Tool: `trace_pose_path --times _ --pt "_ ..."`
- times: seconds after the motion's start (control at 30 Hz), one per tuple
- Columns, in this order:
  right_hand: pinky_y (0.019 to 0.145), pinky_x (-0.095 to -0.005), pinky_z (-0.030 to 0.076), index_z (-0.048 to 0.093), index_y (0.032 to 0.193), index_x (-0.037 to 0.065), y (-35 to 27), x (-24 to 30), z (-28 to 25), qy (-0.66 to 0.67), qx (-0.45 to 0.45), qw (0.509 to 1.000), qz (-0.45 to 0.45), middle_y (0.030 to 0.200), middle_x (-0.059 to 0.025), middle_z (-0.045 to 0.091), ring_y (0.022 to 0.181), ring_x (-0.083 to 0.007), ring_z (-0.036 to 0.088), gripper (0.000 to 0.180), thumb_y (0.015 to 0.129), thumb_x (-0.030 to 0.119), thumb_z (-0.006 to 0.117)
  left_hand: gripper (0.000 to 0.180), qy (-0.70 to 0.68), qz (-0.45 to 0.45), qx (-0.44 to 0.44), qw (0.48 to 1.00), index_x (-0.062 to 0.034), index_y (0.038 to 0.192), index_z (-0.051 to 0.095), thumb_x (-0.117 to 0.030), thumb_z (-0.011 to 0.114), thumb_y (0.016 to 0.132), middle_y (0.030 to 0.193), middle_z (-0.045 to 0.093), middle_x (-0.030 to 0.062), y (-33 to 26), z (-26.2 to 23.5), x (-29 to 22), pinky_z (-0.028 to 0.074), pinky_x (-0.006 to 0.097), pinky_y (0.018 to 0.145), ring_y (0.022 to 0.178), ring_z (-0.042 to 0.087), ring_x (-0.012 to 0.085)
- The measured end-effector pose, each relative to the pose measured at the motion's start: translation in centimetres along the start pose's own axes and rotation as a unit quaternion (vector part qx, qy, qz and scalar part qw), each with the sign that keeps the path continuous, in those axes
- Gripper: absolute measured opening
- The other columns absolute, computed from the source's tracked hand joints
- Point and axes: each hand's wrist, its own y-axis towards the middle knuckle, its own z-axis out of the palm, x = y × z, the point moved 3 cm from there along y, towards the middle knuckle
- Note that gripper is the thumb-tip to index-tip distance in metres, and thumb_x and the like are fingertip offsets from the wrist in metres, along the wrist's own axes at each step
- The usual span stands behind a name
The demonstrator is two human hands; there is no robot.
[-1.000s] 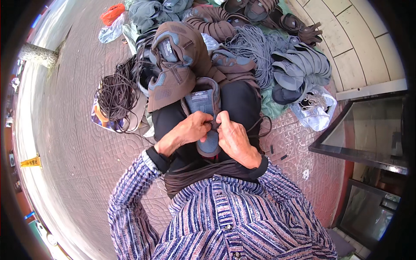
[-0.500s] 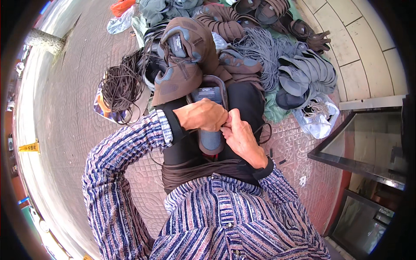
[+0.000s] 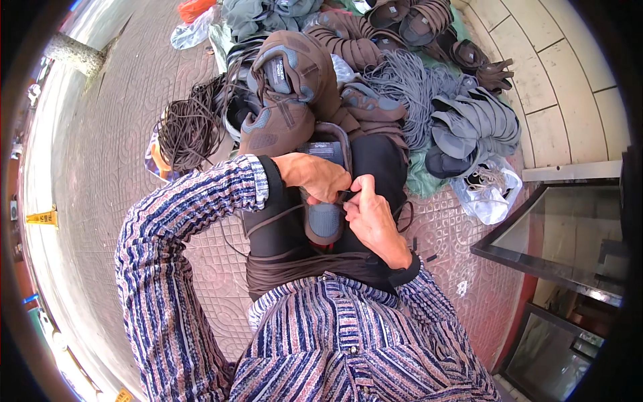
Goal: Lacing shoelaces into multiple pairs of newly manufactured shoes in an outdoor assembly area.
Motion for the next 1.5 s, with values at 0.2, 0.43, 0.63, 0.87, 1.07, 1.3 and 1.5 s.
trace_pose_path --times 0.2,0.43,0.63,0.87,1.07,1.3,1.5 --pt "0.059 -0.0446 0.047 0.036 0.102 -0.001 -0.9 0.4 -0.1 -0.011 -0.015 0.999 -0.04 0.065 -0.0179 0.057 0.064 -0.0382 0.061 0.03 0.076 -0.008 0.049 0.018 -0.143 0.033 -0.078 0.986 0.0032 0.08 0.06 -0.012 0.049 0.081 0.056 0.063 0.0118 -0.7 0.3 0.4 0.046 0.036 0.056 0.059 0.064 0.0225" --pt "0.058 -0.0488 0.046 0.034 0.1 0.0 -0.3 0.8 1.3 0.007 -0.012 1.0 -0.022 0.066 -0.0239 0.054 0.063 -0.0436 0.058 0.034 0.071 -0.009 0.048 0.021 -0.129 0.028 -0.034 0.991 0.0025 0.081 0.06 -0.01 0.044 0.084 0.059 0.064 0.0123 -0.4 0.7 0.2 0.047 0.035 0.06 0.062 0.065 0.0217" --pt "0.064 -0.0475 0.049 0.037 0.102 0.0 0.0 0.3 0.6 0.218 -0.004 0.971 0.097 0.077 -0.0289 0.057 0.071 -0.0452 0.06 0.03 0.076 -0.007 0.052 0.016 0.085 0.111 -0.175 0.975 0.0014 0.081 0.058 -0.014 0.054 0.079 0.06 0.061 0.0123 -2.4 0.8 -0.4 0.046 0.037 0.058 0.061 0.064 0.0254" --pt "0.056 -0.0311 0.049 0.058 0.105 -0.002 1.5 3.2 -1.7 0.229 -0.029 0.972 -0.031 0.083 -0.0128 0.06 0.063 -0.0181 0.061 0.021 0.084 0.001 0.061 0.019 0.188 -0.049 -0.375 0.907 0.0002 0.091 0.049 -0.013 0.059 0.081 0.058 0.059 0.0165 -7.8 -0.6 -1.6 0.047 0.045 0.052 0.057 0.063 0.0334" --pt "0.046 -0.0293 0.045 0.06 0.094 -0.003 3.0 2.0 0.8 0.277 0.121 0.95 0.075 0.067 -0.0096 0.06 0.052 -0.0127 0.056 0.022 0.093 0.018 0.053 0.015 -0.293 -0.028 -0.482 0.825 -0.0001 0.101 0.052 -0.011 0.052 0.091 0.081 0.062 0.0177 -9.0 6.3 1.3 0.048 0.037 0.064 0.074 0.061 0.0307" --pt "0.059 -0.0385 0.049 0.061 0.084 -0.002 3.9 2.7 2.7 -0.051 0.127 0.99 -0.043 0.063 -0.0171 0.062 0.055 -0.0258 0.063 0.017 0.083 0.013 0.052 0.015 -0.243 -0.121 -0.647 0.712 0.0011 0.095 0.064 0.003 0.055 0.084 0.076 0.061 0.0147 -6.6 12.6 0.0 0.049 0.03 0.059 0.064 0.061 0.0196" --pt "0.045 -0.0339 0.045 0.059 0.096 -0.007 4.9 3.9 1.9 -0.023 0.288 0.956 0.043 0.056 -0.0139 0.059 0.041 -0.0193 0.055 0.024 0.082 0.01 0.048 0.011 -0.209 -0.266 -0.661 0.67 -0.0047 0.082 0.066 -0.014 0.062 0.078 0.079 0.064 0.0144 -4.9 12.9 -1.2 0.05 0.041 0.065 0.072 0.063 0.034"
